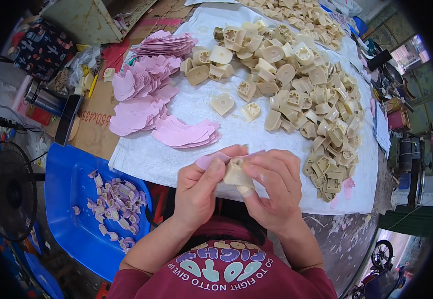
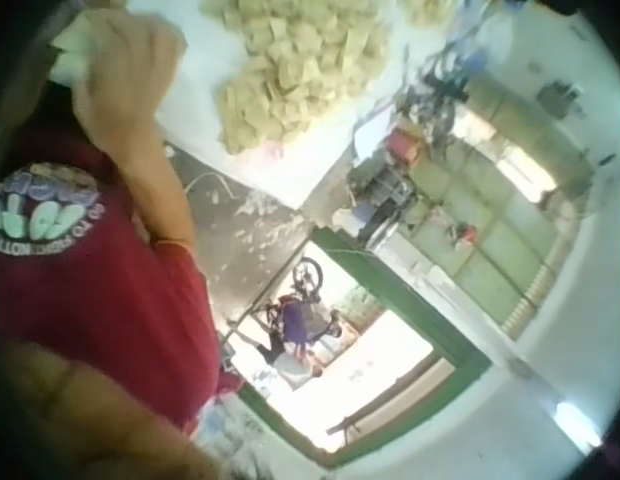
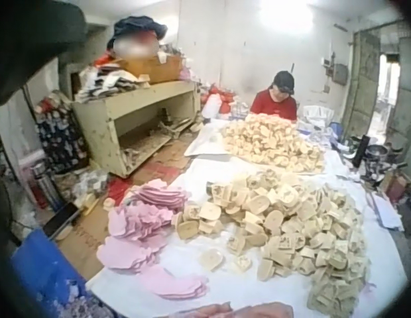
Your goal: The person repeatedly picks up a pink heart-shaped foam piece and a beige plastic mold component from a table. They press the foam into the plastic mold to shape it, then remove the shaped piece and place it into a blue bin. This process is repeated continuously throughout the video.
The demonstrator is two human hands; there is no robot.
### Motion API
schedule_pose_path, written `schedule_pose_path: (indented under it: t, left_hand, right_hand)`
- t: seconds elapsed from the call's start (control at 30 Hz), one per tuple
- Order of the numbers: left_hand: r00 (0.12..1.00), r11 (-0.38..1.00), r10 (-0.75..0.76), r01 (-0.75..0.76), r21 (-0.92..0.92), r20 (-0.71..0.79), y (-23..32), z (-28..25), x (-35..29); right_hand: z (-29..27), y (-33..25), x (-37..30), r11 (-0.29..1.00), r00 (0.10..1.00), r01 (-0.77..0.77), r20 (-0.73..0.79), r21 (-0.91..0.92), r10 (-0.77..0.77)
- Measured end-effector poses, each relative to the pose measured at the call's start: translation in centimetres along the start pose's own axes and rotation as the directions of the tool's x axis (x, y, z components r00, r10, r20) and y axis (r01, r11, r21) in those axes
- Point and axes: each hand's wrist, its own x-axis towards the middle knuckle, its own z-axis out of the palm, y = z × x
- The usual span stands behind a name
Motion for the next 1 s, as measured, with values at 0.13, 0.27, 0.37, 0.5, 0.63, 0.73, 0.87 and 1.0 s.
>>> schedule_pose_path:
  t: [0.13,0.27,0.37,0.5,0.63,0.73,0.87,1.0]
  left_hand:
    - [0.996,0.949,0.022,0.007,0.316,-0.090,0.7,-0.7,0.2]
    - [0.987,0.967,-0.114,0.137,0.217,-0.114,0.7,-1.1,0.2]
    - [0.978,0.957,-0.190,0.205,0.204,-0.091,0.4,-1.1,0.1]
    - [0.960,0.924,-0.277,0.275,0.266,-0.028,0.5,-1.9,-0.3]
    - [0.972,0.209,-0.167,-0.129,0.969,0.166,0.9,0.8,-0.2]
    - [0.982,0.406,-0.169,-0.003,0.914,0.079,1.4,0.1,-1.1]
    - [0.955,0.871,-0.295,0.260,0.418,0.021,3.2,-1.7,-0.7]
    - [0.945,0.828,-0.307,0.209,0.521,0.109,4.2,-0.5,-1.6]
  right_hand:
    - [-0.7,0.4,0.3,0.996,0.993,0.014,0.114,-0.093,-0.003]
    - [-0.9,0.3,0.3,0.992,0.976,-0.014,0.216,-0.127,0.041]
    - [-1.3,0.0,0.4,0.989,0.958,-0.036,0.277,-0.141,0.074]
    - [-1.5,0.0,0.3,0.986,0.934,-0.011,0.350,-0.164,0.068]
    - [0.0,1.0,-1.6,0.988,0.919,-0.014,0.386,-0.155,0.074]
    - [-0.3,0.7,-2.0,0.995,0.941,-0.072,0.326,-0.070,0.091]
    - [-1.4,-0.2,-1.9,0.999,0.975,-0.009,0.220,0.047,-0.002]
    - [-1.7,-1.3,-1.9,0.994,0.976,0.075,0.199,0.086,-0.091]
